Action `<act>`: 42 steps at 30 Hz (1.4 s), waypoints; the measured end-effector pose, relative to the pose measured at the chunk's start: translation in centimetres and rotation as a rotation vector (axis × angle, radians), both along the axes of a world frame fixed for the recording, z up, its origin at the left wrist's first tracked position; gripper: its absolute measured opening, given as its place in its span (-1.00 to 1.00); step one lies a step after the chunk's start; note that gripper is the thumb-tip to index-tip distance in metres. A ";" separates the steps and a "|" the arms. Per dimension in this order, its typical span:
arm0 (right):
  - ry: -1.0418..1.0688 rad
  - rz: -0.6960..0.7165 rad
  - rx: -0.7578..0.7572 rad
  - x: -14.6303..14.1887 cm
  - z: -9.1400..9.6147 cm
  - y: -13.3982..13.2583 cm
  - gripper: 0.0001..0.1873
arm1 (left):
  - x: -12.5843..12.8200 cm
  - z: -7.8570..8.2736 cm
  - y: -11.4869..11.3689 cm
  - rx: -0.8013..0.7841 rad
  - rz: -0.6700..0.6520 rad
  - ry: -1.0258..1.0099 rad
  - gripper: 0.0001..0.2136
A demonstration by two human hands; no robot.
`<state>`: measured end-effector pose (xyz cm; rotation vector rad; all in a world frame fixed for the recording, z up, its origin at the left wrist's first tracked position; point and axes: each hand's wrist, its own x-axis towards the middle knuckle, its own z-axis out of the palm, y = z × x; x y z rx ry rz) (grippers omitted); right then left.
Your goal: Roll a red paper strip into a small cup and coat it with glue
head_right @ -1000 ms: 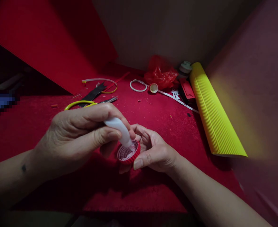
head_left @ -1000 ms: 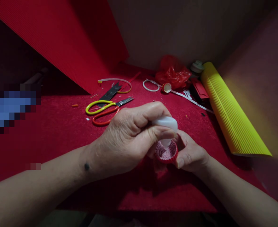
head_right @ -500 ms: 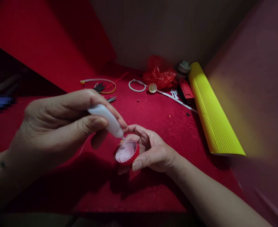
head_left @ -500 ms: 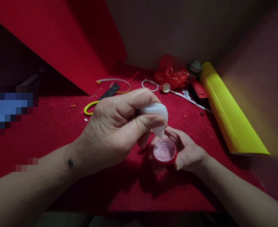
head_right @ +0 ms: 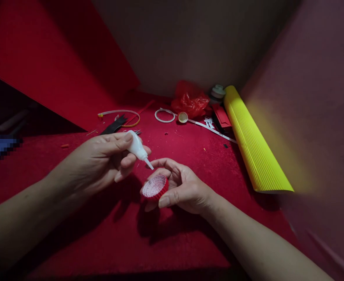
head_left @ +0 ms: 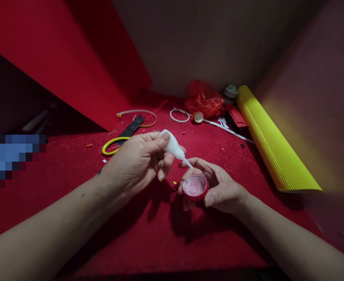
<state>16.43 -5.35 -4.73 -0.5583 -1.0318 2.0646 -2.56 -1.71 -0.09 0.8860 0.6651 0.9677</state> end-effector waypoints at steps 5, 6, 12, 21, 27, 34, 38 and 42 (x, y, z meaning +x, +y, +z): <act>0.025 -0.003 -0.001 0.1 -0.2 0.0 -0.27 | 0.1 -0.3 0.4 -0.059 0.010 -0.015 -0.81; 0.036 -0.002 0.001 0.1 -0.2 0.0 -0.27 | 0.1 -0.3 0.4 -0.055 0.001 -0.013 -0.82; 0.052 -0.003 -0.008 0.1 -0.2 0.0 -0.27 | 0.1 -0.1 0.3 0.012 -0.036 0.018 -0.80; 0.081 0.017 0.018 0.1 -0.5 0.3 -0.27 | -0.2 0.2 0.2 0.012 -0.049 0.016 -0.83; 0.089 0.020 0.014 0.2 -0.8 0.3 -0.25 | 0.0 0.8 0.2 -0.113 0.097 -0.031 -0.83; 0.110 0.013 0.020 0.0 -0.9 0.3 -0.27 | 0.1 1.1 1.0 -0.424 0.207 -0.094 -0.83; 0.126 0.012 0.014 0.0 -0.7 0.3 -0.27 | 0.1 1.3 1.2 -0.492 0.211 -0.096 -0.78; 0.129 0.009 0.003 0.0 -0.6 0.3 -0.28 | 0.1 1.6 1.1 -0.529 0.173 -0.120 -0.70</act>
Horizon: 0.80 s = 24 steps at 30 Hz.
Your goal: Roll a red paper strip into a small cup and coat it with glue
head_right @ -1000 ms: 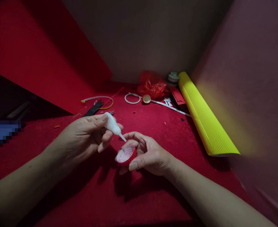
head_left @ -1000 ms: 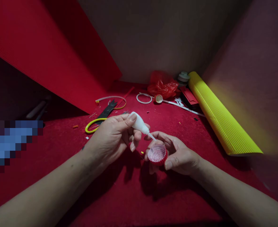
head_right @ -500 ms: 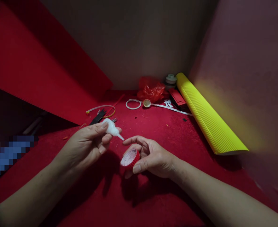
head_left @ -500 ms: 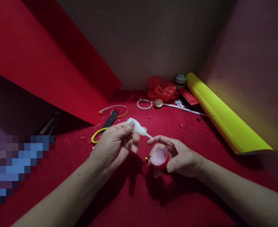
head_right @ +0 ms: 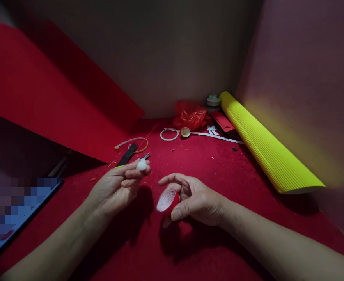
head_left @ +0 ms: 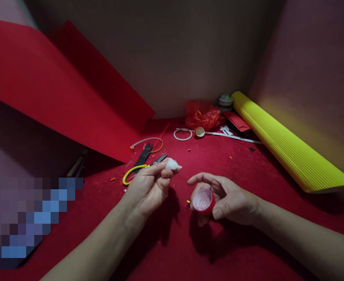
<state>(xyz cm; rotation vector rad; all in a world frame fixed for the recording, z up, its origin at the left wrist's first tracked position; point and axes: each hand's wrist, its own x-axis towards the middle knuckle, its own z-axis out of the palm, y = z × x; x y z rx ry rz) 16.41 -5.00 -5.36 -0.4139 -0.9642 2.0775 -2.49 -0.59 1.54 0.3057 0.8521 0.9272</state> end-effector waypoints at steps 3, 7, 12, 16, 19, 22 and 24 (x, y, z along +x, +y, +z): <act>0.001 0.001 -0.003 0.0 -0.1 0.0 -0.28 | -0.1 0.2 0.0 -0.019 -0.015 -0.034 -0.66; -0.003 0.006 0.002 0.0 -0.3 0.0 -0.26 | -0.2 0.1 0.0 -0.021 -0.041 -0.069 -0.59; -0.024 0.003 0.013 0.1 -0.3 -0.1 -0.25 | -0.3 0.1 0.0 -0.006 -0.054 -0.068 -0.57; -0.028 0.001 0.020 0.1 -0.2 -0.1 -0.26 | -0.3 0.0 -0.1 0.032 -0.053 -0.028 -0.62; -0.027 -0.001 0.014 0.0 -0.3 -0.1 -0.26 | -0.3 -0.4 -0.3 0.133 -0.023 0.005 -0.74; -0.011 0.001 0.010 0.0 -0.3 0.0 -0.27 | -0.3 -0.8 -0.7 0.421 -0.032 0.074 -0.89; 0.002 0.008 0.015 0.0 -0.2 0.0 -0.28 | -0.2 -0.9 -1.1 0.598 -0.065 0.111 -0.90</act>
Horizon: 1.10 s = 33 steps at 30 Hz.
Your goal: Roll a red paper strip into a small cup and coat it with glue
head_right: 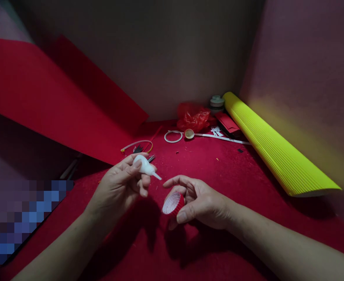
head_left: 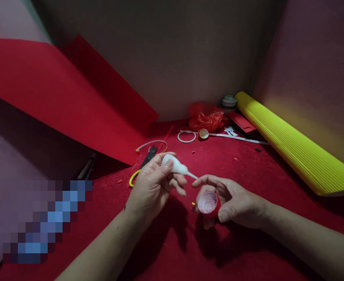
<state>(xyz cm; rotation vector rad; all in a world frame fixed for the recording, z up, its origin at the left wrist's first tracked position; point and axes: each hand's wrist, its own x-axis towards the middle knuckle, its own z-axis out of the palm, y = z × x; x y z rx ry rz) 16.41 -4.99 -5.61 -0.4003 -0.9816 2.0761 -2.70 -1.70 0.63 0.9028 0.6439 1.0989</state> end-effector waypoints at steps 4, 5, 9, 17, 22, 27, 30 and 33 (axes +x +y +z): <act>-0.001 0.002 -0.003 0.0 0.2 0.0 -0.29 | 0.2 0.0 -0.4 0.126 -0.016 0.026 -0.85; -0.005 -0.001 -0.010 0.1 0.2 0.0 -0.29 | 0.2 0.0 -0.4 0.133 -0.013 0.032 -0.84; -0.016 0.011 -0.019 0.1 0.2 -0.1 -0.27 | 0.3 -0.2 -0.4 0.160 0.001 0.046 -0.78; -0.025 0.013 -0.017 0.1 0.0 -0.1 -0.28 | 0.4 -0.2 -0.9 0.192 0.014 0.093 -0.76; -0.033 0.010 -0.015 0.1 0.1 -0.1 -0.30 | 0.4 0.0 -0.8 0.192 0.026 0.115 -0.75; -0.035 0.001 0.004 0.2 -0.3 -0.1 -0.28 | 0.5 0.1 -0.8 0.178 0.049 0.125 -0.76; -0.038 0.009 0.007 0.2 -0.3 -0.1 -0.28 | 0.5 0.1 -0.8 0.170 0.057 0.130 -0.76; -0.036 0.009 0.007 0.2 -0.2 -0.1 -0.28 | 0.5 0.2 -0.8 0.170 0.054 0.132 -0.78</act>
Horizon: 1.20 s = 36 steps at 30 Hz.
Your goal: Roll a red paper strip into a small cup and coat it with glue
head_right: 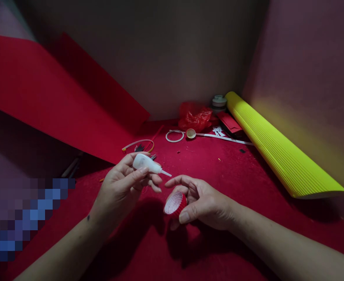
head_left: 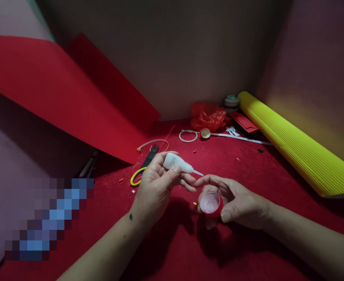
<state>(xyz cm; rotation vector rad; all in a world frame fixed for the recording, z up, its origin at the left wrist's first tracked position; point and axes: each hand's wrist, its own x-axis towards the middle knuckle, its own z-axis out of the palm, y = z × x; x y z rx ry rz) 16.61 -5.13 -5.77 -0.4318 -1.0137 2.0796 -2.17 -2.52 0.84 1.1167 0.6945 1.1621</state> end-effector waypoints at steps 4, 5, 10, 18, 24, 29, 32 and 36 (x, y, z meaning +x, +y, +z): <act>-0.003 0.002 -0.004 0.1 0.1 0.0 -0.28 | 0.0 -0.1 0.0 -0.002 -0.005 -0.006 -0.81; -0.004 0.002 -0.004 0.1 0.0 0.0 -0.28 | 0.0 -0.2 0.0 -0.003 -0.006 -0.010 -0.82; 0.004 -0.008 -0.001 0.0 -0.1 0.1 -0.28 | -0.3 -0.5 0.5 -0.085 -0.067 -0.066 -0.97; -0.016 -0.013 -0.030 -0.2 0.2 -0.1 -0.26 | -1.1 -0.4 1.8 -0.600 -0.244 -0.264 -0.61; -0.043 0.003 -0.024 -0.1 0.2 -0.2 -0.26 | -1.5 -1.1 1.6 -0.634 -0.363 -0.307 -0.64; -0.049 0.004 -0.028 -0.1 0.2 -0.3 -0.26 | -1.5 -1.2 1.6 -0.607 -0.367 -0.311 -0.70; -0.063 0.000 -0.039 -0.1 0.3 -0.3 -0.26 | -1.5 -1.2 1.7 -0.601 -0.366 -0.306 -0.72; -0.066 0.002 -0.039 -0.1 0.4 -0.3 -0.25 | -1.6 -1.2 1.7 -0.595 -0.357 -0.295 -0.70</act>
